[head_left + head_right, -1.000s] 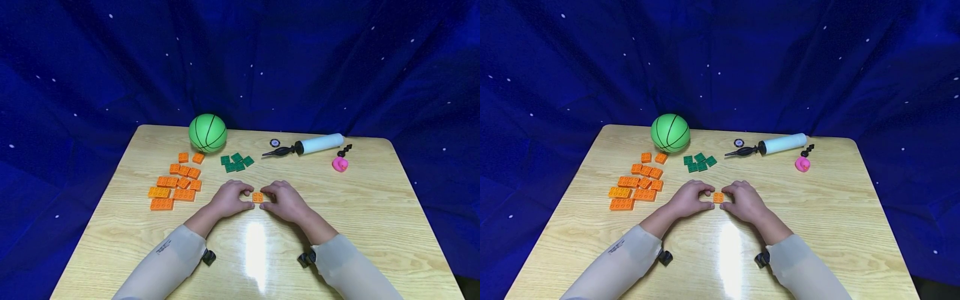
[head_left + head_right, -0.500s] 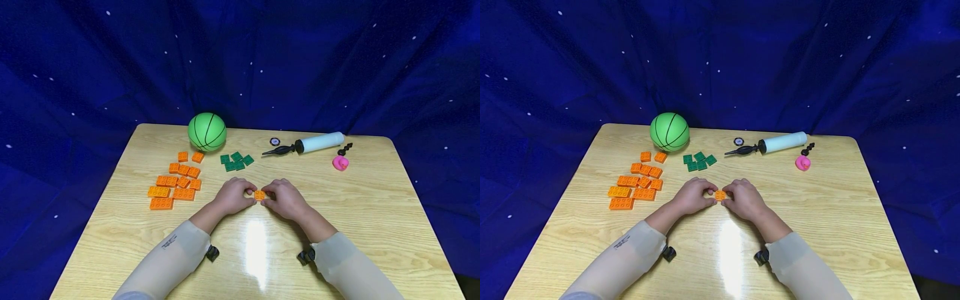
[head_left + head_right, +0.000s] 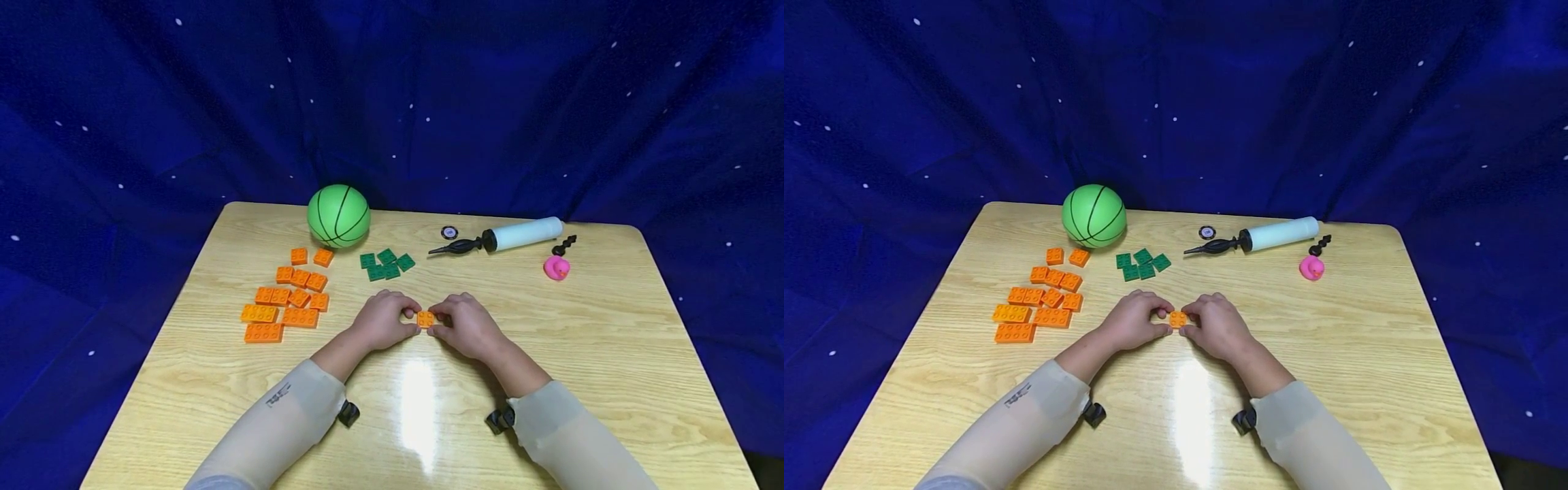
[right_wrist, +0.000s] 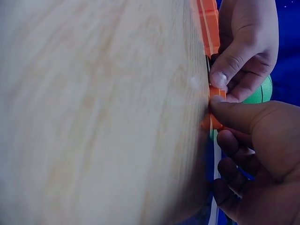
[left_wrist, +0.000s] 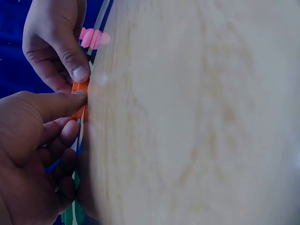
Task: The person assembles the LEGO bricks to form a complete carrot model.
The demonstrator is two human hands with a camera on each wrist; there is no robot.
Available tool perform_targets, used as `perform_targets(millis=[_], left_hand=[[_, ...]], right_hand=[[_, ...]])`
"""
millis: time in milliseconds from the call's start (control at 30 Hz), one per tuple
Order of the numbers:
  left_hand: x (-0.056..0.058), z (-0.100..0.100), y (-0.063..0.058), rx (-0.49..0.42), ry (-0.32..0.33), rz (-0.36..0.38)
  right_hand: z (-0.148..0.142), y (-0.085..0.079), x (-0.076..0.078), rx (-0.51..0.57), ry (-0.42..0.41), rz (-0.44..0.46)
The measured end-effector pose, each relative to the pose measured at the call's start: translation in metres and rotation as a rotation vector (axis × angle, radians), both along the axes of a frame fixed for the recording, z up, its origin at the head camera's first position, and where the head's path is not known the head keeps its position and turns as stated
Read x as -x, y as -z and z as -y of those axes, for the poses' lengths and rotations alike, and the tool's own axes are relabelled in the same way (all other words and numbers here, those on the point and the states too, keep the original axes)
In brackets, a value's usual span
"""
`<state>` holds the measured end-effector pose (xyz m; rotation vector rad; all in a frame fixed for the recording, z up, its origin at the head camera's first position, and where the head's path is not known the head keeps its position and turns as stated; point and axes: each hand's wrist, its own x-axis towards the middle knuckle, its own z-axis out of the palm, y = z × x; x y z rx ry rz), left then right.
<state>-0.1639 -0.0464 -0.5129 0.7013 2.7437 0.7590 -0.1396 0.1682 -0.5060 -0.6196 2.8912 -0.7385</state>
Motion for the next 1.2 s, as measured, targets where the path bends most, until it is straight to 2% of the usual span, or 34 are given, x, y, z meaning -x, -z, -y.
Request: perform_targets(millis=[167, 300, 567, 700, 867, 1200], left_hand=[[0.000, 0.002, -0.002, -0.018, -0.002, 0.012], [-0.004, 0.015, -0.002, -0.068, -0.014, 0.020], [-0.020, 0.058, -0.001, -0.254, -0.158, 0.038], [-0.024, 0.072, -0.002, -0.321, -0.190, 0.039], [-0.027, 0.084, -0.006, -0.321, -0.197, 0.034], [-0.041, 0.112, -0.015, -0.244, -0.221, -0.067]], right_hand=[[0.000, 0.000, 0.001, 0.000, 0.002, -0.006], [0.003, 0.000, 0.002, 0.001, 0.003, 0.004], [0.005, 0.000, 0.001, -0.017, 0.014, 0.022], [0.002, -0.001, 0.001, -0.020, 0.019, 0.032], [0.001, -0.001, 0.002, -0.010, 0.022, 0.046], [0.002, -0.002, 0.000, -0.025, 0.029, 0.058]])
